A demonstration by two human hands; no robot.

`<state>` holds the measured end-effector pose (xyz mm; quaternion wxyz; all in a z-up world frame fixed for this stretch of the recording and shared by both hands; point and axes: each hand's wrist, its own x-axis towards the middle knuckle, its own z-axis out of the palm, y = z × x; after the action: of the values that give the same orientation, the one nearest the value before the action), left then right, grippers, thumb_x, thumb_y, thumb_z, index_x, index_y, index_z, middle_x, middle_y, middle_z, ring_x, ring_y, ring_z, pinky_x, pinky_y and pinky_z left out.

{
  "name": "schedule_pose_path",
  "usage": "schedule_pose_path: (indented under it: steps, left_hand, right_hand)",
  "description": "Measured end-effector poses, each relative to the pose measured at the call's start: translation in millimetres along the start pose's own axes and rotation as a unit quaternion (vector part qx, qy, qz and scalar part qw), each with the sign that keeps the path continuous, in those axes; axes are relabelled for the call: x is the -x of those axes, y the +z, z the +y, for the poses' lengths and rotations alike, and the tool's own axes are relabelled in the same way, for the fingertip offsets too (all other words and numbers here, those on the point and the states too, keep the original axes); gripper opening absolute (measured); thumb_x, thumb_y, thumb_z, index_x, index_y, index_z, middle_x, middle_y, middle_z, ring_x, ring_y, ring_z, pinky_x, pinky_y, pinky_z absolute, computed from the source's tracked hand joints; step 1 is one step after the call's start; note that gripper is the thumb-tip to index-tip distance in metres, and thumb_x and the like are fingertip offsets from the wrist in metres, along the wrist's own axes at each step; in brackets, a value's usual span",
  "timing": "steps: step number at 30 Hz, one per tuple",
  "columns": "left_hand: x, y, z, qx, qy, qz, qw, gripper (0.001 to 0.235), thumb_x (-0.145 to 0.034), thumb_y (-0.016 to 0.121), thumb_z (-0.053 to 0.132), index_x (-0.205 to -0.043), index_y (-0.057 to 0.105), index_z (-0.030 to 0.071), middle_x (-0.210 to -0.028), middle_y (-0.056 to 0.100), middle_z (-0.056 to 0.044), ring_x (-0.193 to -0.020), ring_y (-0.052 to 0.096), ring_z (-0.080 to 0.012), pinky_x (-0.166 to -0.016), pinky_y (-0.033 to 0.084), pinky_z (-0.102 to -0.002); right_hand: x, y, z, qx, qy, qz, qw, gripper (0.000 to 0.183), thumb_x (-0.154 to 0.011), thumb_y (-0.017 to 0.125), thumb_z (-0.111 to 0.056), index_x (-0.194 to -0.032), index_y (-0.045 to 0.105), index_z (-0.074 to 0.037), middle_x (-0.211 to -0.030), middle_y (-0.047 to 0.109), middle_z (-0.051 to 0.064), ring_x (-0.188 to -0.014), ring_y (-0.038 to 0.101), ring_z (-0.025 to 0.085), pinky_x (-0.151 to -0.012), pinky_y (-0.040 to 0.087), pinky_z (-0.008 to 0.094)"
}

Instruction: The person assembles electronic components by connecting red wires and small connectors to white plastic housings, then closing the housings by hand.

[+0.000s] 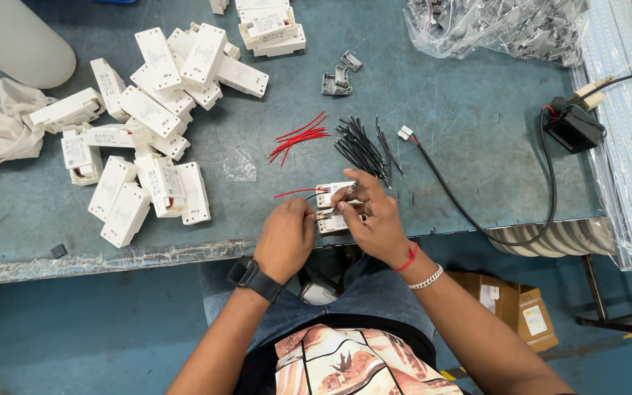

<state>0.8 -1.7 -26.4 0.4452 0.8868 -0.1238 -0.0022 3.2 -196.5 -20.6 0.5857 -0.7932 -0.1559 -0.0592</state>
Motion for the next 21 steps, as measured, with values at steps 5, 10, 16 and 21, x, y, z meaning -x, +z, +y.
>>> schedule_pose_path:
  steps: [5, 10, 16, 21]
  left_hand:
    - [2.8, -1.2, 0.2, -0.006, 0.009, -0.007, 1.0, 0.007, -0.091, 0.061, 0.008, -0.092, 0.06, 0.001, -0.09, 0.066, -0.02, -0.089, 0.062, -0.0419, -0.078, 0.047, -0.052]
    - [-0.3, 4.3, -0.8, -0.034, 0.016, 0.0, 0.999, 0.009, -0.091, 0.061, 0.009, -0.093, 0.06, 0.001, -0.09, 0.066, -0.02, -0.088, 0.062, -0.042, -0.078, 0.047, -0.053]
    - [1.2, 5.5, -0.7, -0.031, 0.022, -0.003, 0.999, 0.009, -0.09, 0.061, 0.009, -0.092, 0.059, 0.001, -0.09, 0.065, -0.02, -0.088, 0.062, -0.0421, -0.078, 0.048, -0.052]
    - [-0.1, 8.9, -2.1, -0.037, 0.023, -0.002, 0.999, 0.01, -0.092, 0.061, 0.01, -0.092, 0.058, 0.0, -0.09, 0.065, -0.021, -0.088, 0.062, -0.0428, -0.077, 0.047, -0.053]
  right_hand:
    - [-2.7, 1.7, -3.7, -0.002, -0.002, -0.01, 1.0, 0.055, -0.097, 0.062, 0.008, -0.147, 0.042, -0.006, -0.104, 0.076, 0.01, -0.092, 0.075, 0.015, -0.078, 0.065, 0.029]
    - [-5.5, -0.1, -6.9, 0.014, -0.007, -0.03, 0.999, 0.056, -0.097, 0.062, 0.007, -0.147, 0.042, -0.007, -0.104, 0.076, 0.01, -0.094, 0.075, 0.016, -0.077, 0.065, 0.029]
    - [-5.8, 0.1, -12.5, 0.049, -0.022, -0.047, 0.997, 0.052, -0.097, 0.061, 0.007, -0.144, 0.045, -0.006, -0.102, 0.075, 0.01, -0.091, 0.076, 0.016, -0.075, 0.064, 0.029]
    - [-7.4, 2.3, -15.3, 0.078, -0.061, -0.057, 0.993, 0.049, -0.096, 0.06, 0.008, -0.142, 0.048, -0.006, -0.101, 0.073, 0.012, -0.093, 0.078, 0.021, -0.081, 0.065, 0.031]
